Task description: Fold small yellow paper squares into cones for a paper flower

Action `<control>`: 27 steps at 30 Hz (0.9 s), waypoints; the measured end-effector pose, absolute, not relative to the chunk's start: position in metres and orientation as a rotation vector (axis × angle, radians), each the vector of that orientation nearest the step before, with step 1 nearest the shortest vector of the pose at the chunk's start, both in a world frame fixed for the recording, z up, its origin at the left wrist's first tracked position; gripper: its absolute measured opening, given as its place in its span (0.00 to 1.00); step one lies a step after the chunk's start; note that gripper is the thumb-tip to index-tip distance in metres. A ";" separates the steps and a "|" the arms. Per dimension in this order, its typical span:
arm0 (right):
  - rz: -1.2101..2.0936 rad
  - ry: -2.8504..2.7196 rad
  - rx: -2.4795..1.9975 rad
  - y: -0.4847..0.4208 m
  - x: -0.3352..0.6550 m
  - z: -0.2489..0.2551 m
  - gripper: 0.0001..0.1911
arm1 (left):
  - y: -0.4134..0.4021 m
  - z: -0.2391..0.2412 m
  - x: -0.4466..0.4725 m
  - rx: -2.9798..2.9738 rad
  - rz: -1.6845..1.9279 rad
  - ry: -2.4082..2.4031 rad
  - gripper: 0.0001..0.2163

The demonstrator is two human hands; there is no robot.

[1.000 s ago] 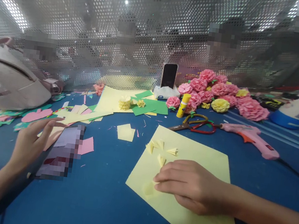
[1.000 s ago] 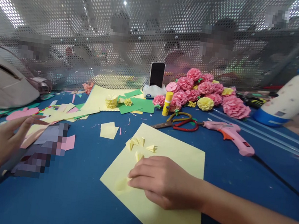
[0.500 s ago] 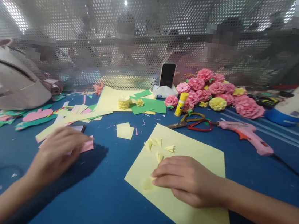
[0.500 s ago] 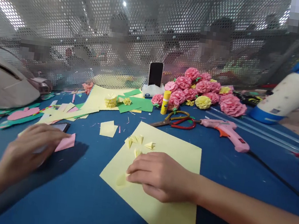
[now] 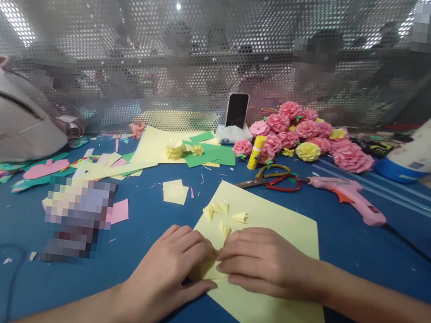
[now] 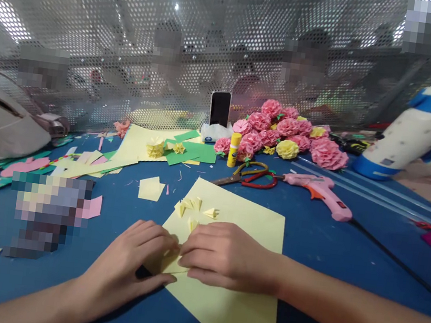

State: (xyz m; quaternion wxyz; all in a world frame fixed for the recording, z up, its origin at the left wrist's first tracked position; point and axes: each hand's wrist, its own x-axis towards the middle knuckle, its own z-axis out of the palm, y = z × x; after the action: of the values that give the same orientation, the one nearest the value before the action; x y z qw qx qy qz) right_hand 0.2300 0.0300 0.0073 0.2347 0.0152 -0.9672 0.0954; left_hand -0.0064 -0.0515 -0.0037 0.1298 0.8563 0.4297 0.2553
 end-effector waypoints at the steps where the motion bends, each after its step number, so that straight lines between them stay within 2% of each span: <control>1: 0.263 -2.655 0.040 0.030 0.230 0.007 0.09 | -0.052 -0.005 -0.007 2.486 0.759 1.239 0.11; 6: 0.243 -2.666 0.034 0.031 0.229 0.007 0.10 | -0.059 -0.007 -0.008 2.489 0.795 1.215 0.10; 12: 0.221 -2.643 0.004 0.029 0.229 0.008 0.06 | -0.060 -0.007 -0.006 2.554 0.814 1.182 0.05; 22: 0.240 -2.644 0.005 0.030 0.230 0.008 0.06 | -0.062 -0.004 -0.005 2.650 0.816 1.150 0.02; 25: 0.240 -2.645 0.019 0.030 0.231 0.009 0.07 | -0.053 0.010 -0.023 2.776 0.810 1.125 0.07; 27: 0.235 -2.641 0.025 0.029 0.231 0.009 0.08 | -0.044 0.023 -0.051 2.834 0.872 1.275 0.09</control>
State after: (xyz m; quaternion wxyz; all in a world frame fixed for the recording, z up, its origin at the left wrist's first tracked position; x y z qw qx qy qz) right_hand 0.2315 0.0294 0.0087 0.2427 0.0092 -0.9662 0.0861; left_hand -0.0506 -0.0441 0.0235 -0.0430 0.8772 0.3947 0.2699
